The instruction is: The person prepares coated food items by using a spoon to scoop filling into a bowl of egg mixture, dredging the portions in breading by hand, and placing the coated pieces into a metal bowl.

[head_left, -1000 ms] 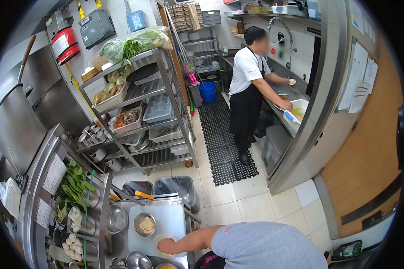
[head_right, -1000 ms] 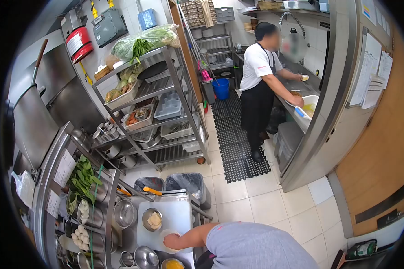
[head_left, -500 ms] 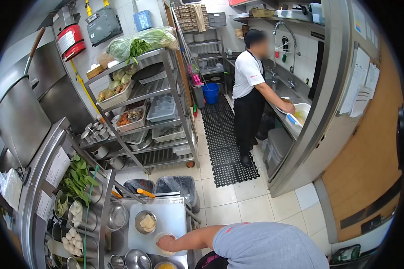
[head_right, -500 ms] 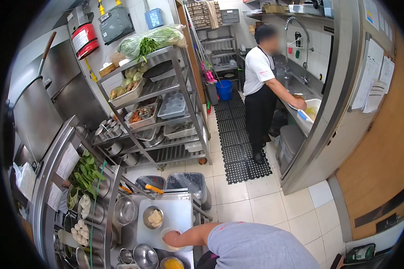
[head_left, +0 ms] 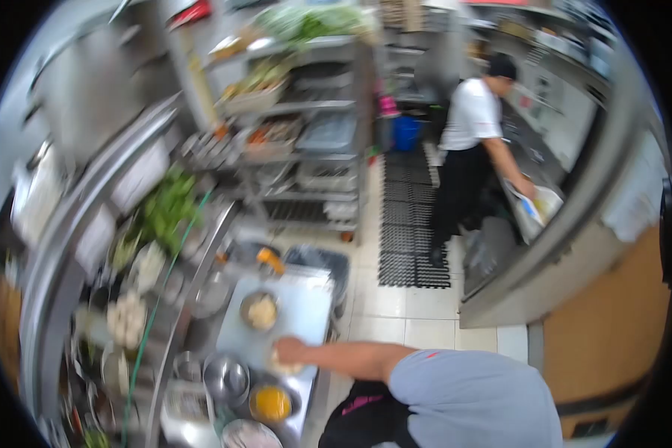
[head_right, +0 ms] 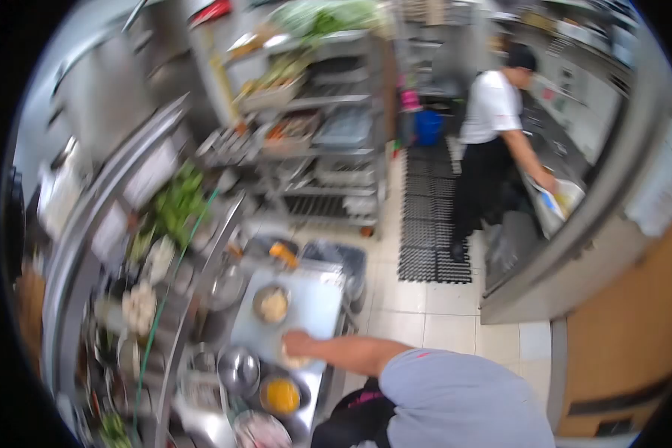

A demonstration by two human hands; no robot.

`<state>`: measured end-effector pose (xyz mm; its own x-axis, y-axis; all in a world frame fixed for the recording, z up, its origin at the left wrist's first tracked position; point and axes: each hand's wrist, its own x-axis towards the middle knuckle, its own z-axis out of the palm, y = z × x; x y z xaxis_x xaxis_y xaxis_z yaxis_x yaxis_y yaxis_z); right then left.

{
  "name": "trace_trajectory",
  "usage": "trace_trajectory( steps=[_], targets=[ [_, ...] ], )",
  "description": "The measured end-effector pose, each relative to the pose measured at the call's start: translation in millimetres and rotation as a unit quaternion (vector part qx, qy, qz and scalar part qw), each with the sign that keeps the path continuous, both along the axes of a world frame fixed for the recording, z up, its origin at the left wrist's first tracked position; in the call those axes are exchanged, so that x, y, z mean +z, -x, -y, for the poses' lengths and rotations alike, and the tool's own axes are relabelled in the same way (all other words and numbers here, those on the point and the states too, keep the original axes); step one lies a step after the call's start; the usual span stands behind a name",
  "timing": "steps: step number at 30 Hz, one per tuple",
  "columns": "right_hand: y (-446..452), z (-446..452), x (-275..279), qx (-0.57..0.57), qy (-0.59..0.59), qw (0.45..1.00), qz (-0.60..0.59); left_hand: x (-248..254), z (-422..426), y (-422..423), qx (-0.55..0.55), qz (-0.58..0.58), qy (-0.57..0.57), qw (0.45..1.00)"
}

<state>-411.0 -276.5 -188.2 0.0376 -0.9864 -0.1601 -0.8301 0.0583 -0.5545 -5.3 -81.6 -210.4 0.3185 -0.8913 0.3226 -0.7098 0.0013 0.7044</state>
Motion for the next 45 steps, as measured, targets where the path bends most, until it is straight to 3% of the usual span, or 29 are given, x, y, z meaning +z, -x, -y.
trace_trajectory(
  steps=[2,3,5,6,8,9,12,13,14,17,21,23,26,29,32,36,37,39,45],
  targets=[
    [9,2,4,0.034,-0.053,0.996,0.06,18,-6,26,0.023,-0.054,0.063,0.996],
    [14,11,-17,0.078,-0.027,0.995,0.05,49,-13,42,0.04,-0.089,0.004,0.995],
    [22,14,-34,0.027,0.017,0.995,0.093,63,-22,42,0.07,-0.125,-0.07,0.987],
    [29,22,0,0.058,-0.126,0.981,0.136,81,-19,57,0.083,-0.146,-0.016,0.986],
    [35,22,31,0.006,-0.239,0.918,0.317,64,-26,44,0.118,-0.208,-0.039,0.97],
    [32,17,71,-0.013,-0.282,0.901,0.329,76,-26,52,0.133,-0.257,-0.036,0.956],
    [37,28,67,0.005,-0.328,0.884,0.335,89,-29,68,0.164,-0.346,-0.028,0.923],
    [40,28,82,0.083,-0.236,0.952,0.178,87,-30,71,0.175,-0.358,-0.022,0.917],
    [42,25,94,0.159,-0.135,0.978,0.015,86,-32,74,0.187,-0.37,-0.017,0.91],
    [44,21,111,0.174,-0.088,0.981,0.023,98,-33,85,0.206,-0.353,-0.019,0.912],
    [27,20,62,0.222,-0.065,0.972,0.049,94,-29,93,0.215,-0.334,-0.008,0.918],
    [11,19,31,0.288,-0.128,0.949,0.016,95,-23,99,0.216,-0.333,-0.005,0.918],
    [0,23,46,0.294,-0.222,0.929,-0.037,100,-19,106,0.214,-0.328,-0.005,0.92],
    [2,37,51,0.301,-0.186,0.935,-0.029,106,-13,109,0.211,-0.334,-0.005,0.919],
    [1,34,17,0.323,-0.17,0.93,-0.029,111,-19,112,0.22,-0.336,-0.016,0.916],
    [3,45,16,0.346,-0.217,0.911,-0.054,111,-10,119,0.217,-0.34,-0.013,0.915],
    [5,39,27,0.348,-0.211,0.912,-0.055,110,-8,116,0.223,-0.345,-0.01,0.912],
    [14,15,43,0.299,-0.067,0.951,-0.051,110,-9,116,0.225,-0.347,0.003,0.91],
    [6,-3,48,0.24,-0.026,0.96,-0.141,113,-10,114,0.193,-0.358,0.004,0.914]
  ],
)
